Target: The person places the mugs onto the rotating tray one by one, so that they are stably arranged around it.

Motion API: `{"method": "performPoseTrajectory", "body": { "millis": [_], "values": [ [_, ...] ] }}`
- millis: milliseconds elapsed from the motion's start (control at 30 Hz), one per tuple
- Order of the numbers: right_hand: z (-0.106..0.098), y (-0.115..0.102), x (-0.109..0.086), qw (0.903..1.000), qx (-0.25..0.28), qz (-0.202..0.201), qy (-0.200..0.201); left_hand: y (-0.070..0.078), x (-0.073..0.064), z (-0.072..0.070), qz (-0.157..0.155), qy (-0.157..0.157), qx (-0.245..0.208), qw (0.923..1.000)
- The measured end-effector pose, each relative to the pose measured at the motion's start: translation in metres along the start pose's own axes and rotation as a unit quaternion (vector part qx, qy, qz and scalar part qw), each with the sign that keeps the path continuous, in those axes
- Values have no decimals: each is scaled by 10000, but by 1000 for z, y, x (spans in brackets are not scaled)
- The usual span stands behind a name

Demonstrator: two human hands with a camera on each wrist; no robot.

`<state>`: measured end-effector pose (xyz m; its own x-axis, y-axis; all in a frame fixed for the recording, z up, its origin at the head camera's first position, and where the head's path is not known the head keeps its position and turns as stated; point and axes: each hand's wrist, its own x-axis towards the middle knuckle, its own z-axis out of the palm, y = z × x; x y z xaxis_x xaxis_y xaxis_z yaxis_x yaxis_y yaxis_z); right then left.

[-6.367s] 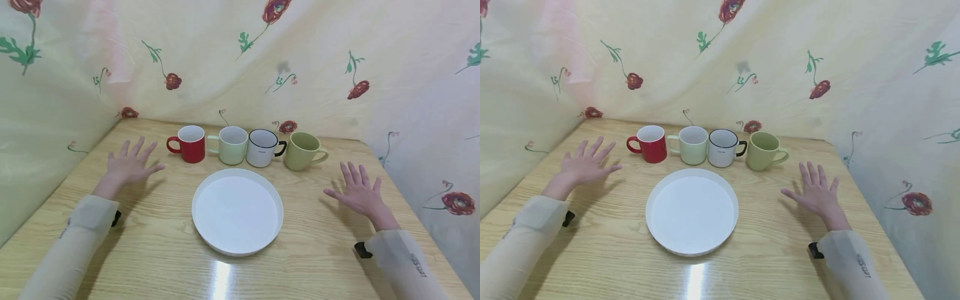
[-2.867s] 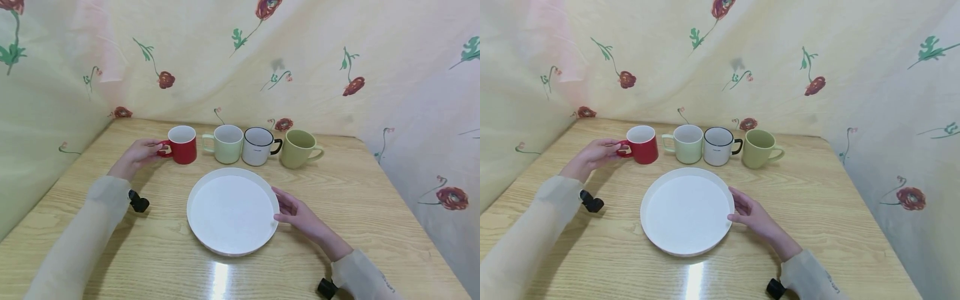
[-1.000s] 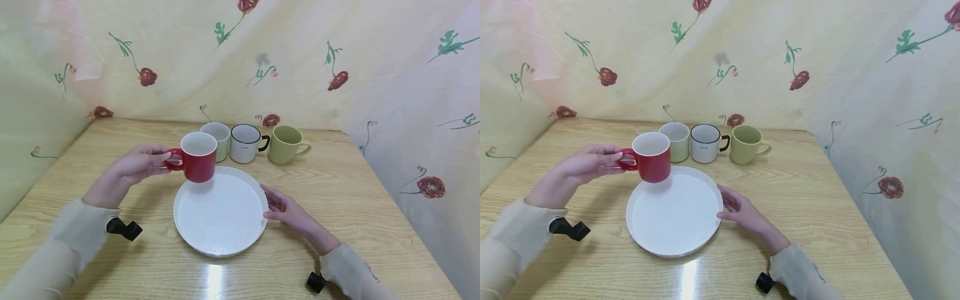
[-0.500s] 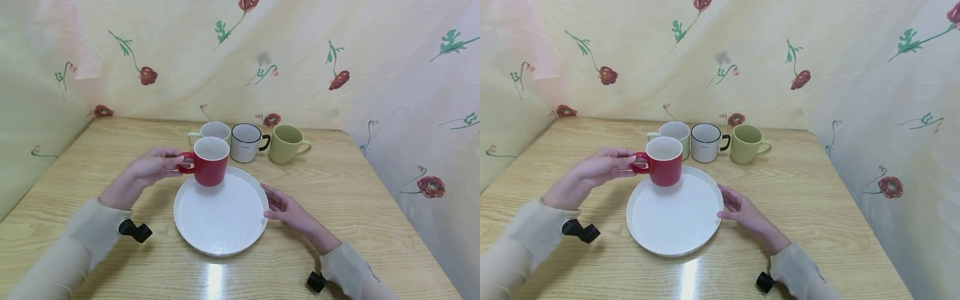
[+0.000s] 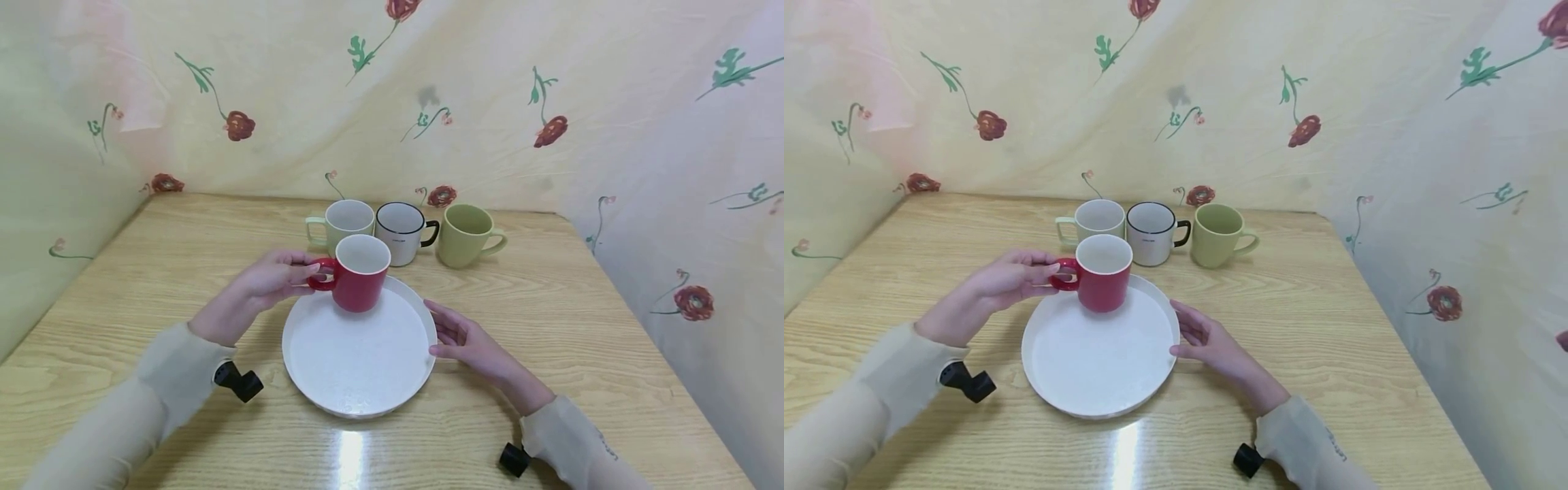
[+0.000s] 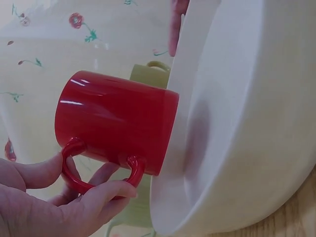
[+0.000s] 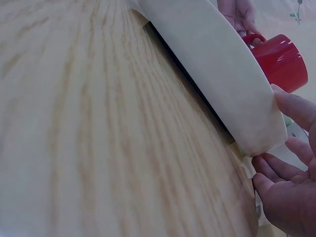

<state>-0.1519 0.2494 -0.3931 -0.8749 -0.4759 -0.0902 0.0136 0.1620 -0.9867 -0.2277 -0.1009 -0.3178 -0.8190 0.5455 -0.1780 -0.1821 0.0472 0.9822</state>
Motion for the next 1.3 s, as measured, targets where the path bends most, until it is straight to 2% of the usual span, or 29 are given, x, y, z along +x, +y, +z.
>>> {"method": "performPoseTrajectory", "body": {
  "millis": [400,800,967,1033,1300],
  "values": [
    [0,0,1,9999,-99,10,17,-8,5,3,-14,55,146,9999],
    [1,-1,1,9999,-104,3,36,-19,9,6,-149,49,-243,9996],
    [0,-2,-1,9999,-87,31,96,-20,10,5,-187,-82,-320,9993],
    [0,-2,-1,9999,-49,86,79,-20,10,4,-217,-85,-215,9995],
    [1,-2,0,9999,-8,120,14,-16,9,1,-347,389,666,9964]
  ]
}}
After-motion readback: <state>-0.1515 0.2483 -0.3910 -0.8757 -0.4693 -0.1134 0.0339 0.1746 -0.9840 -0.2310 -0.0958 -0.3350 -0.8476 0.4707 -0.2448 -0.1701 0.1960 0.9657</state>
